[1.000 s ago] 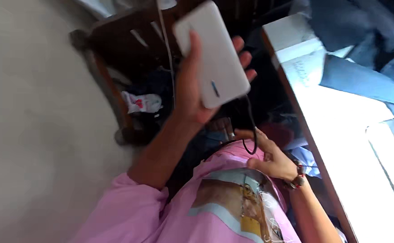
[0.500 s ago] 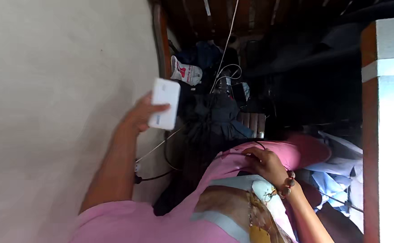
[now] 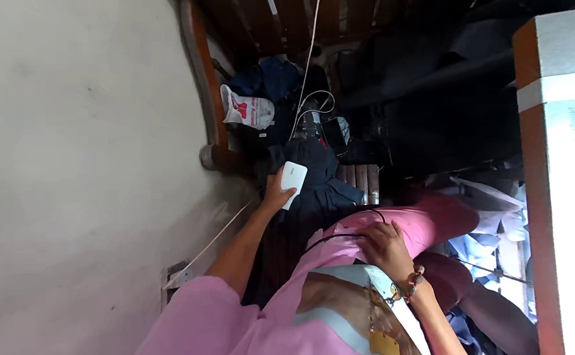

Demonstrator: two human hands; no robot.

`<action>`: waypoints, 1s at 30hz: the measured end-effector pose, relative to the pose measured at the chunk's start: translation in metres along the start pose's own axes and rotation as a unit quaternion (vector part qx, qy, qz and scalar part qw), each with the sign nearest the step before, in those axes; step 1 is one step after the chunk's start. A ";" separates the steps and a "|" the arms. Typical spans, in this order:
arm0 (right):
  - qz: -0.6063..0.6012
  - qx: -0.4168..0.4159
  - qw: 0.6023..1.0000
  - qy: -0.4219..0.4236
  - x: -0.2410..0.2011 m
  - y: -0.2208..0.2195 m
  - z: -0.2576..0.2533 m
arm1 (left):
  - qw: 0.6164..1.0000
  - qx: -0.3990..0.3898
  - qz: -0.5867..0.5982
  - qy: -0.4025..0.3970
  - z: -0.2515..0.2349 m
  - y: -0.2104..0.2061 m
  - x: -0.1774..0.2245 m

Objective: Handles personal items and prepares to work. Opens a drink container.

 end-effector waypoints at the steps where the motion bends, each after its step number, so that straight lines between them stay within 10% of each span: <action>1: 0.009 0.009 1.000 -0.009 0.001 0.001 0.001 | 1.000 0.006 -0.023 0.003 0.002 -0.002 0.001; 9: 0.021 0.061 0.982 -0.175 0.051 0.023 0.063 | 0.946 -0.030 -0.313 0.081 0.020 0.014 0.062; 15: -0.045 -0.039 0.886 -0.460 0.132 -0.011 0.173 | 0.928 -0.010 -0.319 -0.194 0.029 -0.043 0.180; 23: -0.266 0.205 0.775 -0.535 0.199 -0.028 0.251 | 0.789 -0.305 -0.433 -0.312 0.075 -0.187 0.198; 30: -0.217 0.035 0.863 -0.454 0.113 0.007 0.244 | 0.783 -0.248 -0.409 -0.398 0.047 -0.168 0.263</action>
Point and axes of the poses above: each hand's wrist, its own z-axis away from the middle knuckle, its own y-axis out of the back of the hand, x = y × z, the point moved 10 cm from there along -z, towards the middle knuckle, and after that the axes turned 9 degrees about -x, right-handed, at the moved point
